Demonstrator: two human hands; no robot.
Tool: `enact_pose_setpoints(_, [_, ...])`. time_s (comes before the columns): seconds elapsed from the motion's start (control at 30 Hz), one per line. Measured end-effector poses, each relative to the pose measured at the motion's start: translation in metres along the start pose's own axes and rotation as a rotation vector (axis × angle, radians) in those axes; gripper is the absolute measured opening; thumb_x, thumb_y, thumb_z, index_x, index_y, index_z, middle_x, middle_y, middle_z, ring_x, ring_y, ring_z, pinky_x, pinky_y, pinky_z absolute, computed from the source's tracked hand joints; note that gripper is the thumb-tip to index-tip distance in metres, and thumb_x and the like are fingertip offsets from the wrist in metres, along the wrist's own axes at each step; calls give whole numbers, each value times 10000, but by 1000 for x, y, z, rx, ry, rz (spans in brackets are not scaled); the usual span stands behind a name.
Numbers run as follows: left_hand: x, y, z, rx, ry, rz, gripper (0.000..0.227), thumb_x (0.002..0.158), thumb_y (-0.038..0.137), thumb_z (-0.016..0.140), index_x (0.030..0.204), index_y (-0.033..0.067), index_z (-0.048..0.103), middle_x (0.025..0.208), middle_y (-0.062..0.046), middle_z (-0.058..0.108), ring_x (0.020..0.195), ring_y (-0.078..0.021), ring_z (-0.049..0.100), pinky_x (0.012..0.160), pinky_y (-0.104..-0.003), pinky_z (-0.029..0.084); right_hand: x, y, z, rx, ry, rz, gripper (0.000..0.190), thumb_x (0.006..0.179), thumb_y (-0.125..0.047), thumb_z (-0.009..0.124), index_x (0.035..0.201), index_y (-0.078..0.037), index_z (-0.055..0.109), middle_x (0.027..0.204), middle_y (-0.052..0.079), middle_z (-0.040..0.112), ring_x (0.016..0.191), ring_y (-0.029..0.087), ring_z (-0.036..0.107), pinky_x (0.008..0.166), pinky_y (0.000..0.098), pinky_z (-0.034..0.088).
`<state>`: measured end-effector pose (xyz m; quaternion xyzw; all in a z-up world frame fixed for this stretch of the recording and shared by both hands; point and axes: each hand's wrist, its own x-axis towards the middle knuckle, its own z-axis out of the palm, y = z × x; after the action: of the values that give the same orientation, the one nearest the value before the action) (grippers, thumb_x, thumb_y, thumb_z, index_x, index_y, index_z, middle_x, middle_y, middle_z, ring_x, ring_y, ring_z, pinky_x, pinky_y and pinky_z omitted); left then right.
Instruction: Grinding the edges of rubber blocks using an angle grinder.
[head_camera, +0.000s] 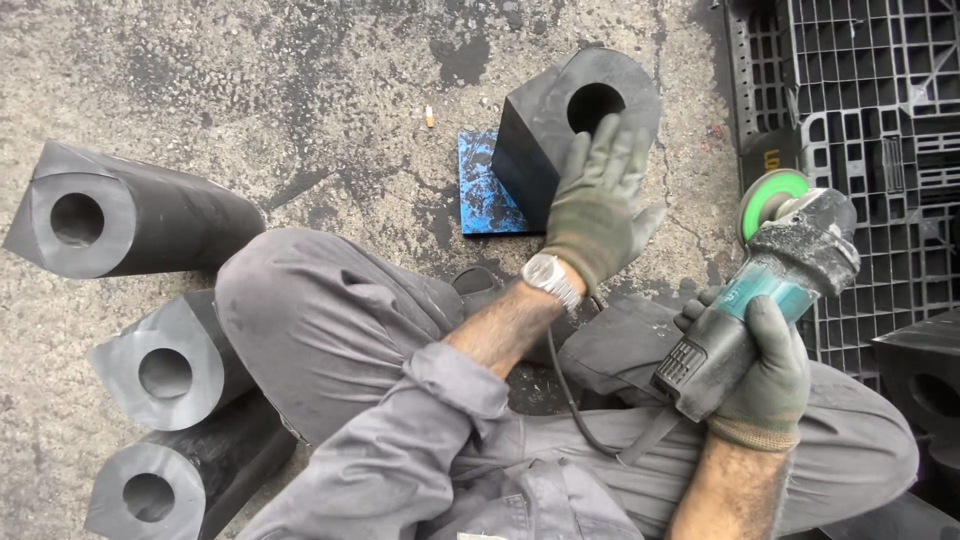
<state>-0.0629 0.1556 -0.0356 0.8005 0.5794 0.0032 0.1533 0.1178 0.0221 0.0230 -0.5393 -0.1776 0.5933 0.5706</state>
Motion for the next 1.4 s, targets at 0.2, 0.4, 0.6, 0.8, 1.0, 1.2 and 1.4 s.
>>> enact_pose_setpoints(0.2, [15, -19, -6, -22, -16, 269, 853, 1047, 628, 291, 1651, 72, 57, 1734, -125, 3, 1607, -232, 17, 1310, -409, 24, -2, -1, 0, -51, -20, -31, 508, 1027, -281, 650, 1378, 53, 498, 1114, 205, 683, 965, 299, 724, 863, 441, 626])
enact_pose_setpoints(0.4, [-58, -70, -28, 230, 1, 286, 927, 828, 687, 353, 1532, 84, 334, 1587, -177, 377, 1409, -368, 372, 1134, -526, 213, 1, 1, -2, -65, -106, 3, 531, 1027, -277, 670, 1392, 65, 494, 1136, 199, 661, 956, 282, 715, 839, 424, 623])
enact_pose_setpoints(0.6, [-24, -114, -121, 241, -175, 47, 609, 1103, 601, 371, 1034, 106, 720, 752, -89, 657, 688, -220, 643, 707, -444, 520, -6, -9, 28, -217, -138, 86, 497, 932, -245, 641, 1324, 36, 523, 1065, 185, 684, 878, 291, 745, 759, 429, 644])
enact_pose_setpoints(0.8, [92, -166, -38, -365, 19, -79, 424, 1007, 453, 544, 1249, 144, 704, 1034, -84, 757, 894, -231, 712, 846, -471, 542, -8, -20, 85, -413, -198, 214, 475, 890, -221, 666, 1284, 18, 553, 1006, 156, 696, 803, 251, 725, 674, 380, 616])
enact_pose_setpoints(1.0, [97, -177, -15, -671, -157, -54, 433, 951, 495, 598, 1307, 276, 715, 1076, 3, 791, 920, -138, 764, 902, -373, 607, 1, -18, 105, -552, -152, 305, 434, 854, -208, 699, 1205, 19, 584, 954, 128, 691, 763, 221, 714, 651, 360, 609])
enact_pose_setpoints(1.2, [85, -175, -38, -624, -254, -129, 465, 973, 575, 525, 1368, 353, 631, 970, -48, 808, 864, -177, 767, 932, -383, 556, 14, -23, 142, -674, -198, 325, 434, 861, -204, 705, 1212, 32, 609, 957, 123, 705, 786, 194, 690, 687, 353, 597])
enact_pose_setpoints(1.4, [93, -188, -14, -634, -126, 5, 445, 1009, 578, 531, 1329, 317, 695, 1061, -39, 786, 972, -192, 737, 926, -408, 556, 8, -27, 121, -658, -164, 310, 461, 853, -182, 691, 1249, 28, 582, 964, 138, 703, 780, 220, 697, 683, 365, 603])
